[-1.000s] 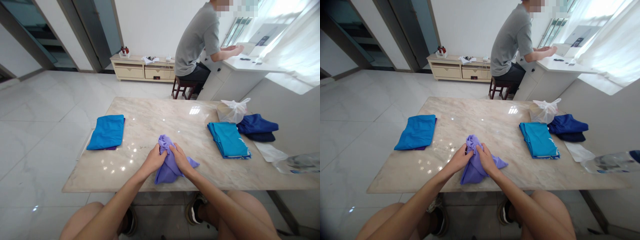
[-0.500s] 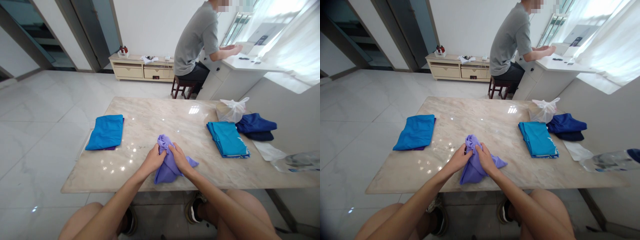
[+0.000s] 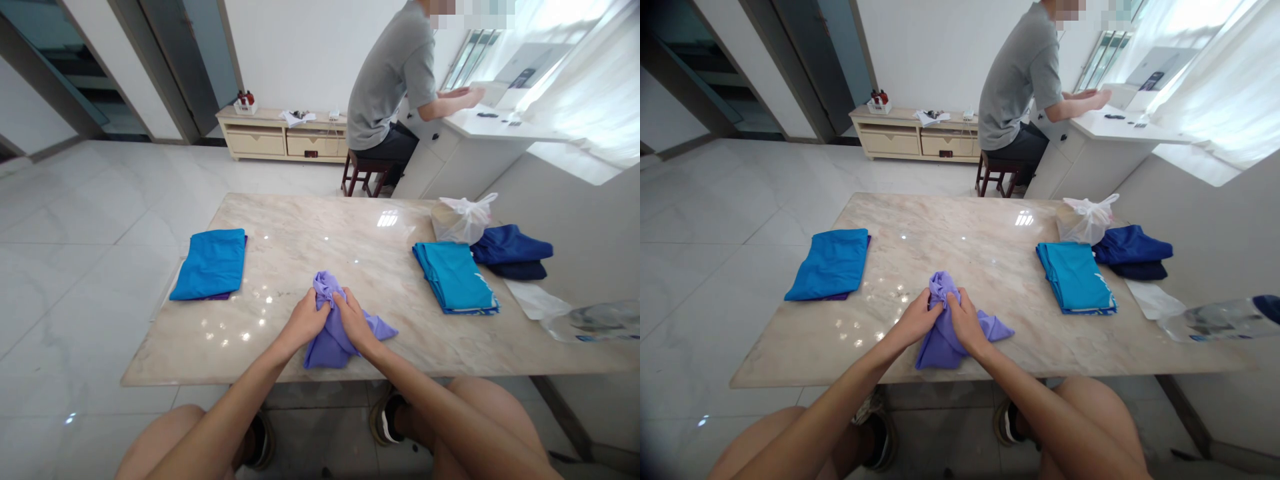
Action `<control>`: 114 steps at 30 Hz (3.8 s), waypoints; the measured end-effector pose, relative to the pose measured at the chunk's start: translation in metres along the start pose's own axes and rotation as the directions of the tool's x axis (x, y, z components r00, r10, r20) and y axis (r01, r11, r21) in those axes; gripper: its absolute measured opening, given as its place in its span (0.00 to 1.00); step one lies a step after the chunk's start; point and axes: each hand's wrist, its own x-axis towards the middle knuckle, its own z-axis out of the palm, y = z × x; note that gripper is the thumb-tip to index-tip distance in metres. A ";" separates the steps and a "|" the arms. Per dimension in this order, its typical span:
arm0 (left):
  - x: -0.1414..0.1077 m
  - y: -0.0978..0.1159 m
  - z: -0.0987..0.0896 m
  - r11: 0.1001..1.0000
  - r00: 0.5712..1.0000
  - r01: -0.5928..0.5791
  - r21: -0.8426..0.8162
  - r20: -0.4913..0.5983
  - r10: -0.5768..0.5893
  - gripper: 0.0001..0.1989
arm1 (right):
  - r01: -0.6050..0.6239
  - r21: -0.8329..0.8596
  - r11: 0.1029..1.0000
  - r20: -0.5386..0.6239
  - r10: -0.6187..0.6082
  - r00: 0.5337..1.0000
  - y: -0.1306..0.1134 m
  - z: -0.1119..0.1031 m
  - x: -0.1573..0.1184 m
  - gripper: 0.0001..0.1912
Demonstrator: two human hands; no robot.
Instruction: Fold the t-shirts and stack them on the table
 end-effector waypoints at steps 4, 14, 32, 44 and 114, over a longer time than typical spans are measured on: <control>0.000 0.002 -0.001 1.000 1.000 -0.007 0.016 0.014 0.007 0.15 | 0.003 0.004 1.000 0.001 -0.003 1.000 0.001 -0.001 0.001 0.18; -0.001 0.000 0.000 1.000 1.000 0.013 0.019 0.000 -0.013 0.11 | -0.041 -0.028 0.999 0.001 0.041 0.999 0.003 -0.002 0.000 0.20; 0.000 -0.002 0.001 1.000 1.000 0.017 0.018 -0.018 -0.017 0.07 | -0.059 -0.032 0.998 0.001 0.059 0.998 0.004 -0.001 0.001 0.21; -0.003 0.003 0.000 0.997 1.000 0.006 0.077 0.008 -0.006 0.09 | -0.079 -0.019 0.997 -0.005 0.079 0.997 0.004 -0.002 0.001 0.21; -0.003 0.004 -0.001 0.995 1.000 0.018 0.103 -0.006 -0.018 0.10 | -0.070 -0.042 0.997 -0.015 0.070 0.997 0.009 -0.002 0.002 0.22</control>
